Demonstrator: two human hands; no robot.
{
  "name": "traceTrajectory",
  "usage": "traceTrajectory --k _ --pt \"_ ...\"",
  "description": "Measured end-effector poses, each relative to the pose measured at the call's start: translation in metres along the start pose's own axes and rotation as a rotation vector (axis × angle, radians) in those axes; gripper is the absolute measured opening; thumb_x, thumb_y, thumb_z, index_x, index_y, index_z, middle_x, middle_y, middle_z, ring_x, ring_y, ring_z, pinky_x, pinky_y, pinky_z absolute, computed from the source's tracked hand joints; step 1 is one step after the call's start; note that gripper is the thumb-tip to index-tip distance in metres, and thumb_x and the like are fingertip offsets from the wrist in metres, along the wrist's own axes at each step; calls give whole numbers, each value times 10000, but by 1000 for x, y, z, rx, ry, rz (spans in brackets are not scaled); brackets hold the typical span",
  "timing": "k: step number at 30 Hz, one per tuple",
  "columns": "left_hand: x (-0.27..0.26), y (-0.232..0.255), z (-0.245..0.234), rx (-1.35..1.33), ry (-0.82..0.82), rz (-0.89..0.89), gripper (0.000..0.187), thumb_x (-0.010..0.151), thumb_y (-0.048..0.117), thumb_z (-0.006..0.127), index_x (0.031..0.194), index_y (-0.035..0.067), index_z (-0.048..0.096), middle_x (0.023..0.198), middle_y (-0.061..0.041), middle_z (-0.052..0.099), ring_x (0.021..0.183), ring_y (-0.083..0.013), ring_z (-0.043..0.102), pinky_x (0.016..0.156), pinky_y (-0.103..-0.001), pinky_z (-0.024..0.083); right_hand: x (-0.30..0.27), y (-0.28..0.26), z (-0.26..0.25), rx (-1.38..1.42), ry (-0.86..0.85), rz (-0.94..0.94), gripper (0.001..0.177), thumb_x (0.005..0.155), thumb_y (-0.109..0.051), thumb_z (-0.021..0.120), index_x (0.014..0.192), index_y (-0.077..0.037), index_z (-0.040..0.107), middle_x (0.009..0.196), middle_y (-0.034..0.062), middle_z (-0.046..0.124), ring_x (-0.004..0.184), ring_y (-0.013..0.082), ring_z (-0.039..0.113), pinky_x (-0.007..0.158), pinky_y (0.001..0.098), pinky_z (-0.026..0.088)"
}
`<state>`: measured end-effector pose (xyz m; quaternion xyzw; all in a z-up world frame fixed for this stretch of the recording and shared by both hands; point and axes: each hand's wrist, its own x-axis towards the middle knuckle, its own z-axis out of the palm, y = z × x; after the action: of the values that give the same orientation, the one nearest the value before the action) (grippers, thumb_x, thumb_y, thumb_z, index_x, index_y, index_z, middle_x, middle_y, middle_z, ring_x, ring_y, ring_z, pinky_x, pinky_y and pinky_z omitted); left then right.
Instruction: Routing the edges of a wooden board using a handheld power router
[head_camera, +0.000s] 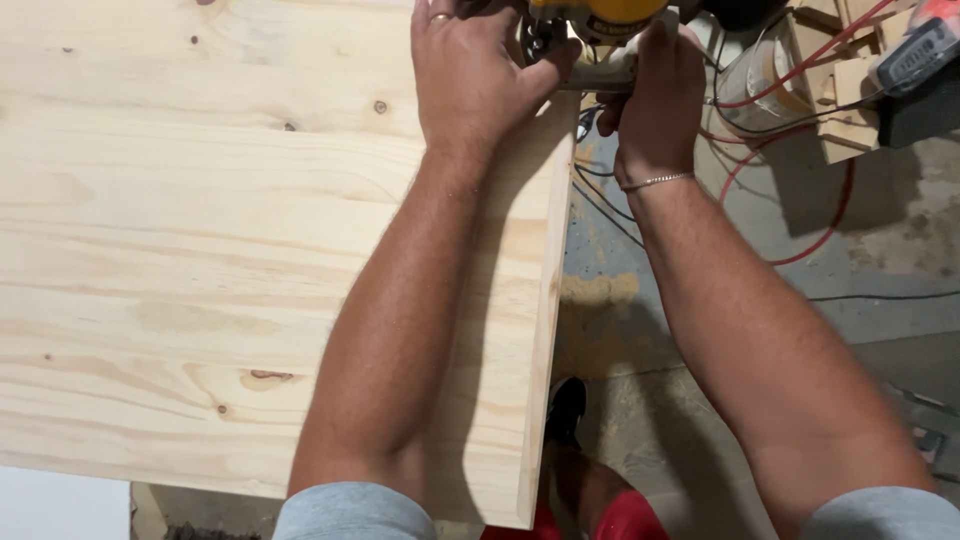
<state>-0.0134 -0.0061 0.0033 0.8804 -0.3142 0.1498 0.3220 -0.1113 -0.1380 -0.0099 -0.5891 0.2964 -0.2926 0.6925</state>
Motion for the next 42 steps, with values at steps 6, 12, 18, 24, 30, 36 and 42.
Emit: traceTrajectory --k 6,12,18,24,30,36,42 --pt "-1 -1 1 19 -2 17 438 751 623 669 731 193 747 731 -34 732 915 -292 623 975 -478 353 -80 -51 9 -473 43 493 343 1011 -442 376 1206 -196 516 1236 34 638 1211 192 610 1028 413 508" --pt "1 6 -4 1 -201 -141 518 800 695 625 905 219 801 850 -15 767 1097 -262 627 1184 -572 210 -267 -12 -59 -522 -408 923 965 884 -369 635 1647 -199 69 1645 5 420 1485 178 454 1232 418 320" --pt "0 6 -6 11 -175 -109 513 793 664 624 845 182 792 838 -39 759 1053 -295 615 1147 -558 249 -368 35 -84 -184 -304 730 584 844 -271 729 1381 -67 623 1314 75 776 1215 159 708 1047 317 543" --pt "-2 2 -2 -12 -189 -127 480 783 641 686 787 168 768 782 -27 743 1057 -279 624 1200 -570 186 -366 26 -76 -88 -273 670 515 859 -226 705 1342 -53 655 1241 85 788 1142 171 714 1015 329 550" --pt "-12 2 -6 -24 -144 -59 473 805 618 692 730 153 738 777 -17 746 1055 -310 623 1149 -633 222 -366 24 -75 -135 -231 769 429 843 -223 714 1231 -41 701 1142 77 809 1033 167 734 913 315 594" --pt "-29 13 -24 -8 -230 -111 466 851 633 656 768 181 732 749 5 729 1083 -280 639 1201 -627 174 -369 30 -74 -138 -201 792 441 835 -227 726 1230 -35 690 1157 86 811 1031 160 738 902 315 602" --pt "-50 14 -29 6 -236 -109 526 819 640 680 670 136 664 823 -37 751 1093 -300 619 1215 -608 168 -373 43 -76 -183 -189 722 318 855 -209 724 1127 -46 704 1020 64 788 898 140 690 798 307 578"
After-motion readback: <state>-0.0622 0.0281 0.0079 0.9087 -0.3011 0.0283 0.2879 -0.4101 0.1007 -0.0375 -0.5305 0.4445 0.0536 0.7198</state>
